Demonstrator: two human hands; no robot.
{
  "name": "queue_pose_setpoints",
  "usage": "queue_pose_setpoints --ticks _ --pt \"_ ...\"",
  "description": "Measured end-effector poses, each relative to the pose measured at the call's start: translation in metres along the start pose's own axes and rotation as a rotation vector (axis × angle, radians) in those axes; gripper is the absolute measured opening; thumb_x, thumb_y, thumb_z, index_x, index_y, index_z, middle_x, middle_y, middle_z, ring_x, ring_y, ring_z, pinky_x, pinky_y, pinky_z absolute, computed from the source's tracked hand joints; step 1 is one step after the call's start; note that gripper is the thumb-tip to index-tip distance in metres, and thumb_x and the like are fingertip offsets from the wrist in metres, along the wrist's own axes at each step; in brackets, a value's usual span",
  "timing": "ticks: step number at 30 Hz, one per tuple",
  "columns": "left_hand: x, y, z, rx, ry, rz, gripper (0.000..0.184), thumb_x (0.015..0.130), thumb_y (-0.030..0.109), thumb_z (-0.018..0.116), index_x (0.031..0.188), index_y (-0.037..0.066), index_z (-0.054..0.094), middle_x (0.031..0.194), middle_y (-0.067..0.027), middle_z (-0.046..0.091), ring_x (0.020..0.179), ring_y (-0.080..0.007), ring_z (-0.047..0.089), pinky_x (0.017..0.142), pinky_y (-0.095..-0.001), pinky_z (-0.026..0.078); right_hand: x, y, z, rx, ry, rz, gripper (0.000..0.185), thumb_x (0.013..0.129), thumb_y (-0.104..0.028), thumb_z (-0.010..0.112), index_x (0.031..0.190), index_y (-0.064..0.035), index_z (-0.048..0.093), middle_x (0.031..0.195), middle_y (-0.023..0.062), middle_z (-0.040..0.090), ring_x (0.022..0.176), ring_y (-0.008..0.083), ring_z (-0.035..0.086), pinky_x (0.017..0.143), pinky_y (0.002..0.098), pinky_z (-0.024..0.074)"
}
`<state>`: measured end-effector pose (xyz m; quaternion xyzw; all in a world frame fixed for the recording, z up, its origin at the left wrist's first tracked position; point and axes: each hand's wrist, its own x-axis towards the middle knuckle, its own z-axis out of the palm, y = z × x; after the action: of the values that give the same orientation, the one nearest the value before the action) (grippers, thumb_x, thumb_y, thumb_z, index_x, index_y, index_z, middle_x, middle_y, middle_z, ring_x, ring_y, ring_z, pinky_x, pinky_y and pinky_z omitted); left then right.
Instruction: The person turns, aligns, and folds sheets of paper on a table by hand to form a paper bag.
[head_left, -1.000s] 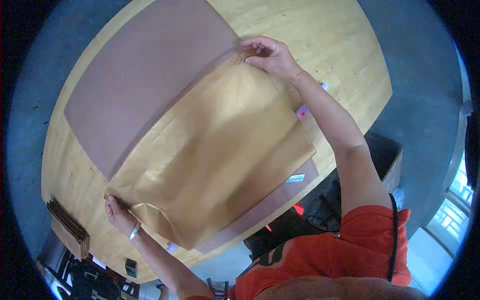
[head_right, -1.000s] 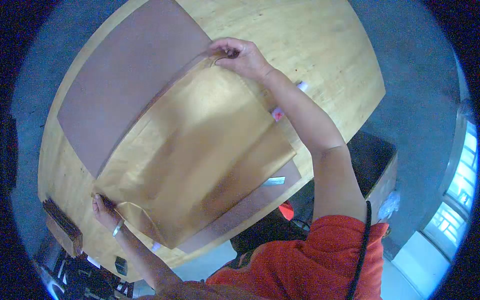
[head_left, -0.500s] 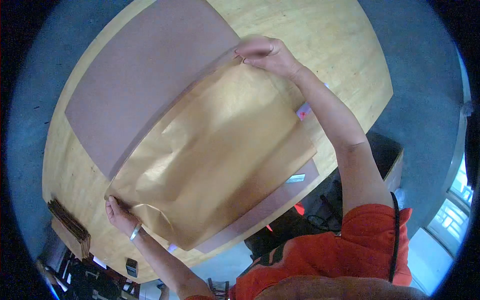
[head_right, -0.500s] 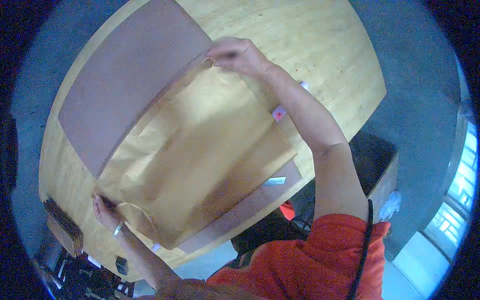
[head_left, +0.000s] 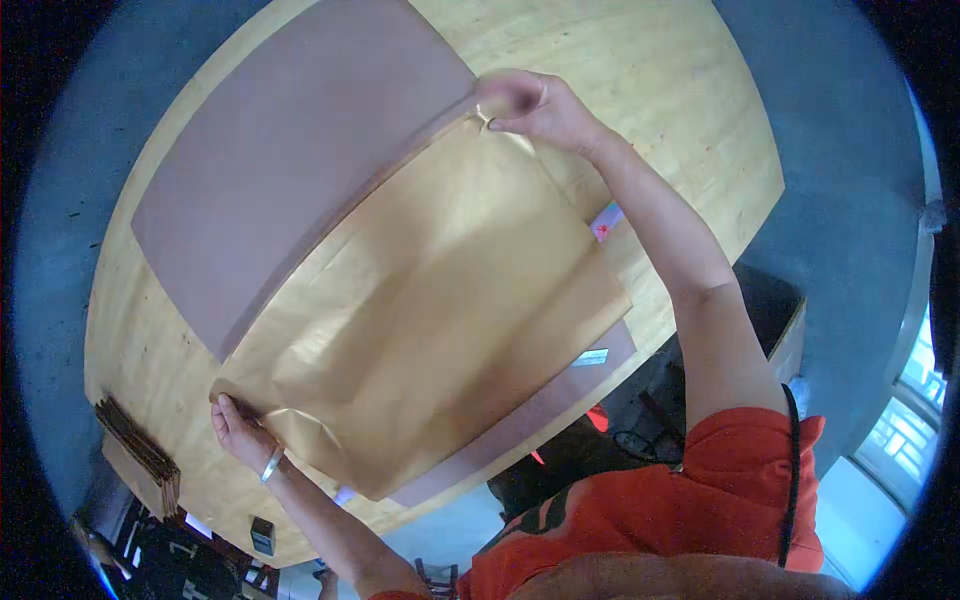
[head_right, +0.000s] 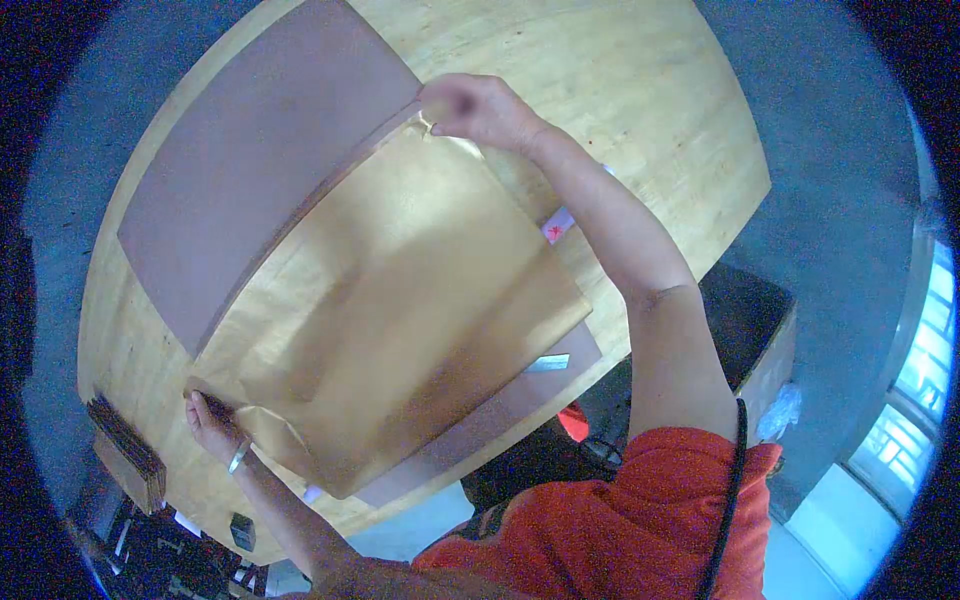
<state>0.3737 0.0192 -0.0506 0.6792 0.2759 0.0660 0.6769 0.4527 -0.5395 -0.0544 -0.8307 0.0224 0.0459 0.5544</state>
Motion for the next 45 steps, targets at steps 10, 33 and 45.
queue_pose_setpoints --ticks 10,33,45 --pt "0.013 -0.012 -0.018 -0.011 -0.042 -0.007 0.016 0.089 0.014 0.057 0.099 0.001 0.059 0.096 -0.008 0.063 0.086 -0.0151 0.059 0.08 -0.029 0.048 0.001 0.005 -0.002 0.026 -0.009 0.059 0.022 0.071 0.0 0.073 0.088 -0.0068 0.061 0.076 -0.006 0.057 0.066 0.0016 0.05 0.06 0.0177 0.0426" --pt "0.003 -0.004 0.004 0.017 0.019 0.06 0.014 0.088 0.017 0.059 0.095 0.004 0.059 0.092 -0.0056 0.063 0.082 -0.0136 0.058 0.075 -0.0284 0.048 -0.003 0.01 0.003 0.065 0.125 0.018 0.013 0.069 -0.008 0.076 0.073 -0.0046 0.063 0.07 -0.0027 0.059 0.064 0.0045 0.052 0.061 0.0211 0.0452" --pt "0.015 -0.013 -0.011 0.024 -0.048 0.042 0.02 0.088 0.017 0.058 0.1 0.001 0.06 0.098 -0.0087 0.063 0.087 -0.0172 0.059 0.079 -0.0314 0.048 -0.003 -0.008 0.004 0.185 0.15 0.168 0.011 0.075 -0.012 0.072 0.075 -0.0058 0.063 0.067 -0.0058 0.056 0.061 0.0017 0.048 0.056 0.0182 0.0409"
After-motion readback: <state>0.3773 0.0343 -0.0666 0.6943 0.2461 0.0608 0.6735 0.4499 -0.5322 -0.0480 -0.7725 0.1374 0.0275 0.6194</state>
